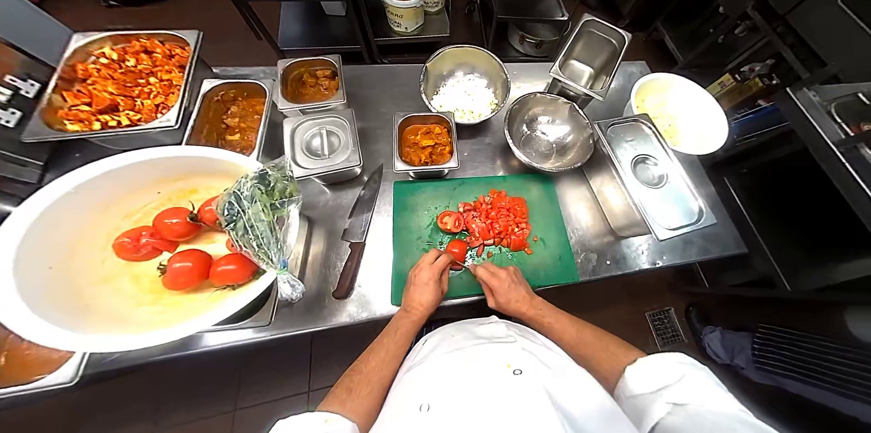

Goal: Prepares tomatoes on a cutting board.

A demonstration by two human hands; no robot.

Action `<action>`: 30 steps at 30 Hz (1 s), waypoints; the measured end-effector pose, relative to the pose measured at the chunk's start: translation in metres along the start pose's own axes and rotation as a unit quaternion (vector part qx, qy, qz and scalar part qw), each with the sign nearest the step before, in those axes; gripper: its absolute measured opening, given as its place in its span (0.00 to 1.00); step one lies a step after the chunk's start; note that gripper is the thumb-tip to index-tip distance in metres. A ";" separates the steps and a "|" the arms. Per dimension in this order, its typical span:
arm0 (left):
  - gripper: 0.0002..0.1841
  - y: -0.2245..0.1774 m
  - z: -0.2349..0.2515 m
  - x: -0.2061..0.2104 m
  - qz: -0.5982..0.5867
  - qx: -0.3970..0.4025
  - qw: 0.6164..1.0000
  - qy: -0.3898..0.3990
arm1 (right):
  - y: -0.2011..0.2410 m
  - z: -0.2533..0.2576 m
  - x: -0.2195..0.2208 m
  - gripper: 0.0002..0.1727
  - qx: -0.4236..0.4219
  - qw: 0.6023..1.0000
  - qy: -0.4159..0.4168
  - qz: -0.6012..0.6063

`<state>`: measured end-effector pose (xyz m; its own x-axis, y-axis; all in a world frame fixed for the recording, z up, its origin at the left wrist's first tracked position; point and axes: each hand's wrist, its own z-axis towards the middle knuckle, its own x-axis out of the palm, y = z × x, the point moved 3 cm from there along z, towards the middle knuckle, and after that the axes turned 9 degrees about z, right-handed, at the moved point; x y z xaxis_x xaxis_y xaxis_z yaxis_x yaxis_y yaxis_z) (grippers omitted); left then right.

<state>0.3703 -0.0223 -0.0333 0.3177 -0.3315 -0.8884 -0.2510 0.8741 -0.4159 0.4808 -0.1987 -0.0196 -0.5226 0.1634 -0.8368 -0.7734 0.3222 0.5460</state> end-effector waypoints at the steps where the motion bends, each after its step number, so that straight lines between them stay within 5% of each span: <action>1: 0.07 0.001 0.001 0.000 -0.004 -0.004 1.000 -0.001 | -0.006 -0.013 -0.003 0.19 0.010 1.000 0.024 -0.004; 4: 0.10 0.002 0.010 -0.006 -0.012 -0.013 0.999 0.045 | -0.023 -0.055 -0.014 0.18 0.023 0.999 0.025 -0.020; 8: 0.40 -0.004 0.037 -0.011 0.046 0.059 0.973 0.217 | -0.027 -0.072 -0.016 0.17 0.043 0.994 -0.086 -0.043; 11: 0.34 -0.004 0.047 -0.006 0.059 0.053 0.967 0.240 | -0.014 -0.050 -0.015 0.19 0.129 0.989 -0.055 -0.049; 16: 0.37 -0.003 0.034 -0.015 0.039 -0.162 0.966 0.198 | -0.001 -0.021 -0.011 0.19 0.101 0.992 -0.044 -0.067; 18: 0.40 -0.001 0.025 -0.012 0.021 -0.153 0.976 0.152 | -0.001 -0.018 -0.008 0.18 0.112 0.992 -0.014 -0.060; 22: 0.24 -0.002 0.016 -0.006 0.016 -0.061 0.995 0.080 | 0.013 0.004 -0.009 0.14 0.042 0.992 -0.107 -0.057; 26: 0.18 -0.002 0.019 0.000 0.024 -0.027 0.998 0.056 | 0.013 0.037 -0.001 0.15 0.020 0.996 -0.067 -0.058; 30: 0.20 -0.001 0.023 -0.001 0.017 -0.052 0.997 0.060 | 0.002 0.010 -0.002 0.15 0.021 0.998 -0.014 -0.054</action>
<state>0.3910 -0.0143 -0.0278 0.1969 -0.3478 -0.9167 -0.3549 0.8463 -0.3973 0.4835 -0.1885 -0.0173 -0.4268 0.1511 -0.8916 -0.8087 0.3776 0.4511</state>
